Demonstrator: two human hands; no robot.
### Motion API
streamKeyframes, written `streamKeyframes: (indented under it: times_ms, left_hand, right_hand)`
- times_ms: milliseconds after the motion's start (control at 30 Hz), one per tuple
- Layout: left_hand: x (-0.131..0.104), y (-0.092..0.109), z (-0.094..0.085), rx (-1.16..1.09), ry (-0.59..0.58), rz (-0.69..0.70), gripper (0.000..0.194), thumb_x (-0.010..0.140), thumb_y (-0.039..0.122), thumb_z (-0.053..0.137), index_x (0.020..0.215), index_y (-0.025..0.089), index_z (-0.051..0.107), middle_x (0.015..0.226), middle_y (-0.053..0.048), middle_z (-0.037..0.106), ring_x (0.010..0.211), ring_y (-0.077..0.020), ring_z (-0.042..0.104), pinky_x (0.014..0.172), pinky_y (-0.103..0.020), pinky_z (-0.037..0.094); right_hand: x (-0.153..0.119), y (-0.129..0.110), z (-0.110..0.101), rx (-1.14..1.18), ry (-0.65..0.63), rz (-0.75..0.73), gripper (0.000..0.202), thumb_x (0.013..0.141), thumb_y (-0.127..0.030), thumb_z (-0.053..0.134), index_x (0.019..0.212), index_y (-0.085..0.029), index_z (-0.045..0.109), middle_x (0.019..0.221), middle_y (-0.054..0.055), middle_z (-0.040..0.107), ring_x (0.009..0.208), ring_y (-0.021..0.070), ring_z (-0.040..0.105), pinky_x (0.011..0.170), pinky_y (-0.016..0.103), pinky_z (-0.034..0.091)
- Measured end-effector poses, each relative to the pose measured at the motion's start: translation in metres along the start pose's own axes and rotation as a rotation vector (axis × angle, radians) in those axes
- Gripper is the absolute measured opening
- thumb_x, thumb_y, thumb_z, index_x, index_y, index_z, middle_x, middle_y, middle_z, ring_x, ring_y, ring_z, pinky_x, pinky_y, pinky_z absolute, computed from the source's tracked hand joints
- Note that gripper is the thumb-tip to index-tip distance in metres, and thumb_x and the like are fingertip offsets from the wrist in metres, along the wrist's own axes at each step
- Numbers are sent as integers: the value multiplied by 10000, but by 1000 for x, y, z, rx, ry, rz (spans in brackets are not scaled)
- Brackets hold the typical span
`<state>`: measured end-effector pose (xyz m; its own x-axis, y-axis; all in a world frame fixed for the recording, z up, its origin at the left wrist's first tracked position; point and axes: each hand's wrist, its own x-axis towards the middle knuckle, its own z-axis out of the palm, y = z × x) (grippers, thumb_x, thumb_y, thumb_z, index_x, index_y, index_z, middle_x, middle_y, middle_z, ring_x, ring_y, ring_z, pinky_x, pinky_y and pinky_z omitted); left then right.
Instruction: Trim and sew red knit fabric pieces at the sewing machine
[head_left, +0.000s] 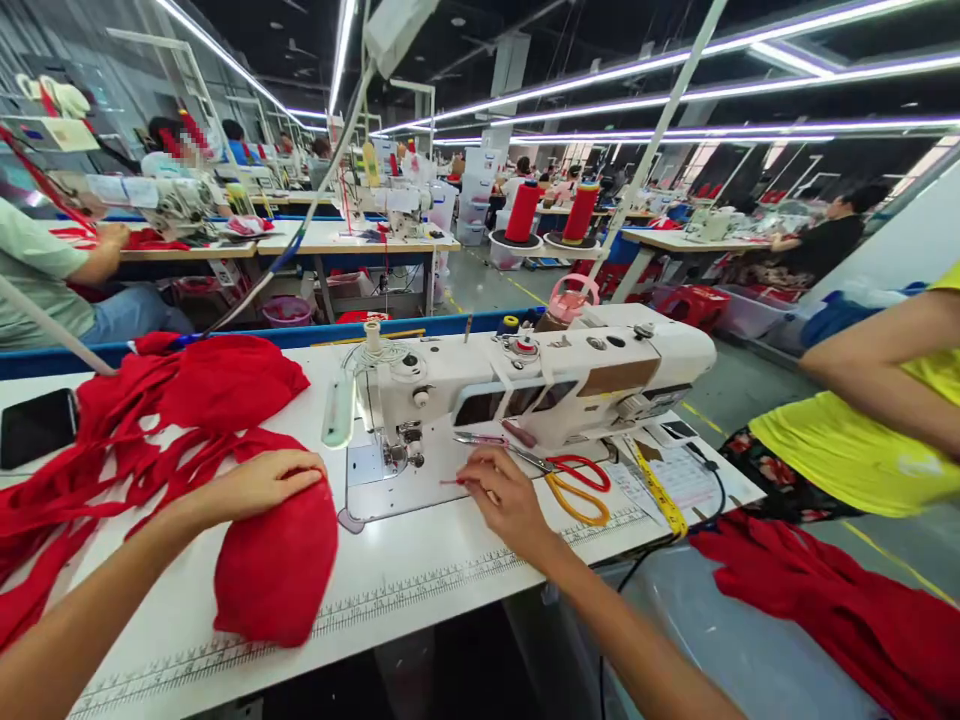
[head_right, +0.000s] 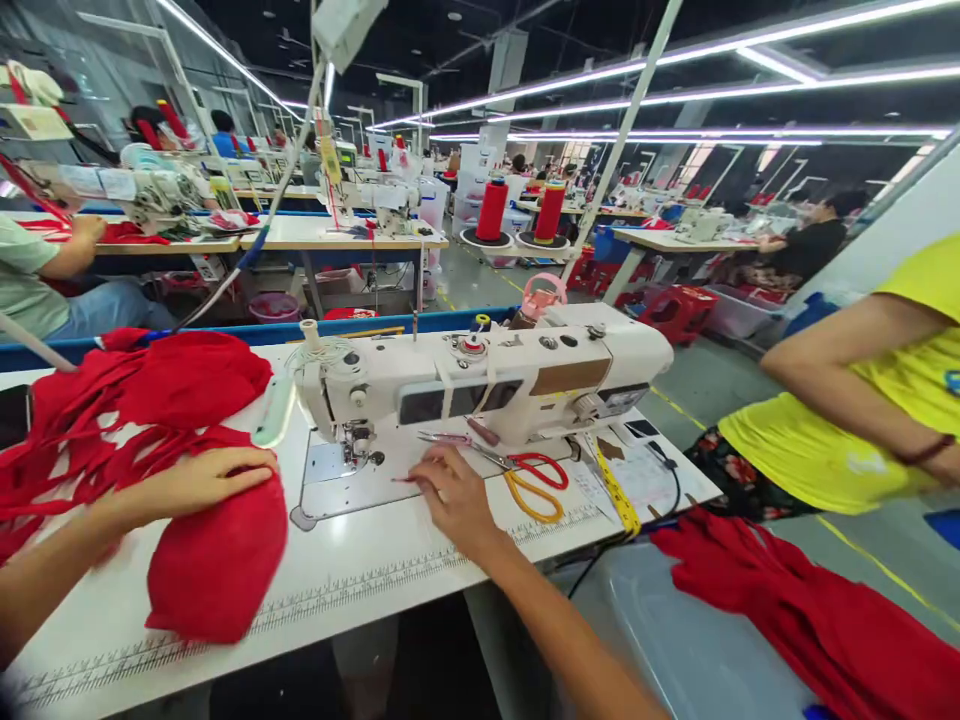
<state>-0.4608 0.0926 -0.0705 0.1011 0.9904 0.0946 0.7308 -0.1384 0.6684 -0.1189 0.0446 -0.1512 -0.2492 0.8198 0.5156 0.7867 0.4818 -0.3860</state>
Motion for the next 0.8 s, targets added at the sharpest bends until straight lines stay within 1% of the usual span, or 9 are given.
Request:
streamKeyframes:
  times_ms: [67, 133, 167, 267, 367, 467, 567, 667, 800]
  left_hand:
    - [-1, 1, 16, 11, -13, 1, 427, 550, 668, 667, 575, 244, 619, 720, -61, 644, 767, -279, 603, 742, -362, 507]
    - [-18, 11, 36, -51, -52, -16, 489, 705, 718, 547, 674, 242, 652, 776, -75, 650, 786, -278, 604, 740, -376, 491]
    - [-31, 17, 47, -168, -159, -51, 511, 800, 711, 495, 812, 237, 683, 862, -78, 670, 811, -264, 616, 747, -368, 491]
    - [-72, 34, 84, -689, -496, -226, 606, 747, 792, 580, 970, 238, 685, 945, -101, 666, 887, -264, 623, 657, -321, 489]
    - [-96, 33, 114, -908, -305, -330, 524, 685, 703, 748, 954, 259, 675, 824, -56, 621, 750, -192, 565, 607, -275, 431]
    - [-100, 21, 131, -950, -134, -404, 561, 619, 733, 773, 877, 251, 643, 739, -44, 580, 629, -171, 518, 535, -275, 391]
    - [-98, 14, 137, -954, -116, -433, 600, 583, 764, 766, 822, 235, 614, 711, -44, 567, 603, -177, 523, 512, -281, 406]
    - [-100, 19, 138, -978, -130, -448, 575, 647, 723, 758, 848, 203, 616, 692, -21, 543, 602, -155, 518, 524, -256, 416]
    - [-104, 32, 136, -1025, -144, -426, 486, 715, 601, 782, 842, 162, 618, 704, 7, 521, 634, -116, 488, 571, -212, 412]
  right_hand:
    - [-11, -13, 3, 137, 179, -193, 264, 936, -71, 502, 985, -222, 712, 1023, 79, 573, 855, 152, 581, 627, 240, 477]
    - [-13, -25, 5, 207, 286, -341, 298, 911, -41, 527, 1014, -243, 720, 988, 71, 551, 824, 146, 552, 607, 235, 450]
    - [-11, -31, 7, 218, 295, -387, 307, 903, -39, 544, 1025, -258, 721, 974, 66, 549, 837, 151, 549, 623, 240, 455]
    - [2, -46, 12, 303, 263, -471, 301, 897, -47, 580, 1025, -283, 717, 989, 57, 564, 901, 168, 557, 676, 258, 477]
    - [11, -55, 21, 452, 148, -471, 337, 904, -33, 530, 1018, -294, 710, 1065, 54, 577, 941, 168, 561, 685, 265, 478]
    - [13, -57, 30, 689, 10, -298, 352, 939, -72, 474, 1110, -292, 690, 1080, 58, 605, 967, 165, 595, 726, 280, 500]
    - [12, -58, 35, 875, -110, 60, 255, 954, -209, 533, 1172, -240, 662, 980, 54, 657, 872, 161, 630, 678, 260, 501]
    - [14, -63, 36, 951, -286, 327, 231, 915, -371, 612, 1033, -188, 691, 880, 45, 669, 788, 162, 614, 640, 249, 480]
    - [20, -71, 34, 995, -385, 430, 218, 844, -359, 643, 740, -167, 643, 683, -3, 583, 644, 121, 500, 596, 233, 407]
